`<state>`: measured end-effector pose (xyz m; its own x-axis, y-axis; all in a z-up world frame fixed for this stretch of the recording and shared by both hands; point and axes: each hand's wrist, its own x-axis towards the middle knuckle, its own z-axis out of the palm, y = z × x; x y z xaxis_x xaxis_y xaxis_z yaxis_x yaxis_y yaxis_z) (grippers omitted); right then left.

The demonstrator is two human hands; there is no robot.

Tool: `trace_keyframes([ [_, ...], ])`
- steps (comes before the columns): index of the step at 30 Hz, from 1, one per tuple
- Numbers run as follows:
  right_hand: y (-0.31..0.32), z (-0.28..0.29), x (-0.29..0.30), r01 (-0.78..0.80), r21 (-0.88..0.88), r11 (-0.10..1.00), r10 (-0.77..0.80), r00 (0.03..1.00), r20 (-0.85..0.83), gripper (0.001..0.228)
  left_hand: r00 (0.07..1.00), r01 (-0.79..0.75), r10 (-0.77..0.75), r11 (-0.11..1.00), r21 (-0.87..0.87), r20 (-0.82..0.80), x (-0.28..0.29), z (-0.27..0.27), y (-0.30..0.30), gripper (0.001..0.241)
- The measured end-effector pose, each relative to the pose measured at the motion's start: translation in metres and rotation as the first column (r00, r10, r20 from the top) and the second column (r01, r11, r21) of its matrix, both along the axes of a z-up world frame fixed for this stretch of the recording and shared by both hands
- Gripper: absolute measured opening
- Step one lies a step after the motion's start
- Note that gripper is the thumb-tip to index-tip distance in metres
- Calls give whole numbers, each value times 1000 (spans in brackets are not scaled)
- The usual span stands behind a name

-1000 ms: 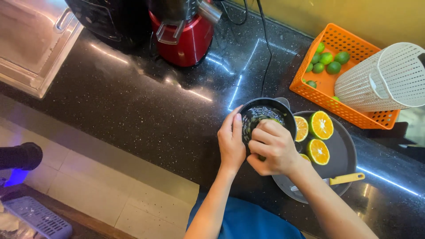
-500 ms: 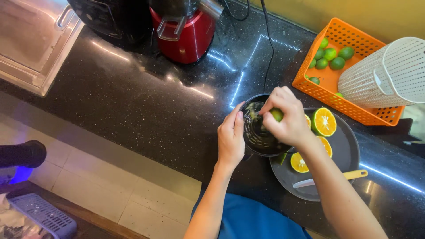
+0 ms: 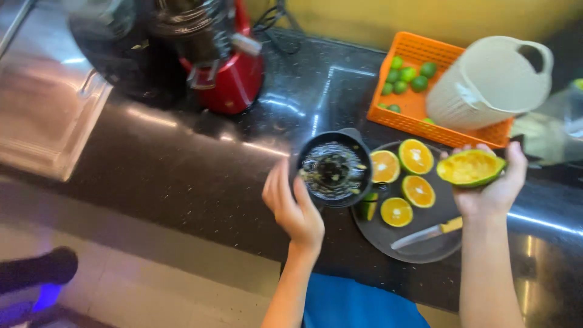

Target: Cutting oranges and lemons and using an electric juicer to extract juice.

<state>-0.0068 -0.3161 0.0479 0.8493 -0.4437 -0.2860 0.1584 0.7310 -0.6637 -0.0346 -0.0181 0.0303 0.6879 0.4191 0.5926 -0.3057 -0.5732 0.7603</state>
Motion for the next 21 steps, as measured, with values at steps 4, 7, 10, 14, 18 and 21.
trace_keyframes([
  [4,-82,-94,-21,51,-458,887,-148,973,-178,12,800,531,-548,836,137,245,-47,-29,-61,17],
  [7,-96,-137,-31,81,-503,861,-171,976,-136,15,740,672,-665,720,173,-106,-50,-33,-124,25],
  [10,-91,-137,-49,4,-813,582,-142,985,-96,27,758,635,-531,734,241,-378,-32,-38,-166,69],
  [14,-79,-106,-74,-170,-976,136,-236,951,-199,26,720,591,-274,724,356,-638,-10,-47,-197,99],
  [18,-74,-85,-88,-101,-992,-69,-291,954,-77,21,681,532,-157,778,335,-715,-4,-53,-209,83],
  [21,-59,-79,-90,-100,-995,6,-246,964,-98,20,689,417,-193,894,165,-699,-6,-51,-210,98],
])
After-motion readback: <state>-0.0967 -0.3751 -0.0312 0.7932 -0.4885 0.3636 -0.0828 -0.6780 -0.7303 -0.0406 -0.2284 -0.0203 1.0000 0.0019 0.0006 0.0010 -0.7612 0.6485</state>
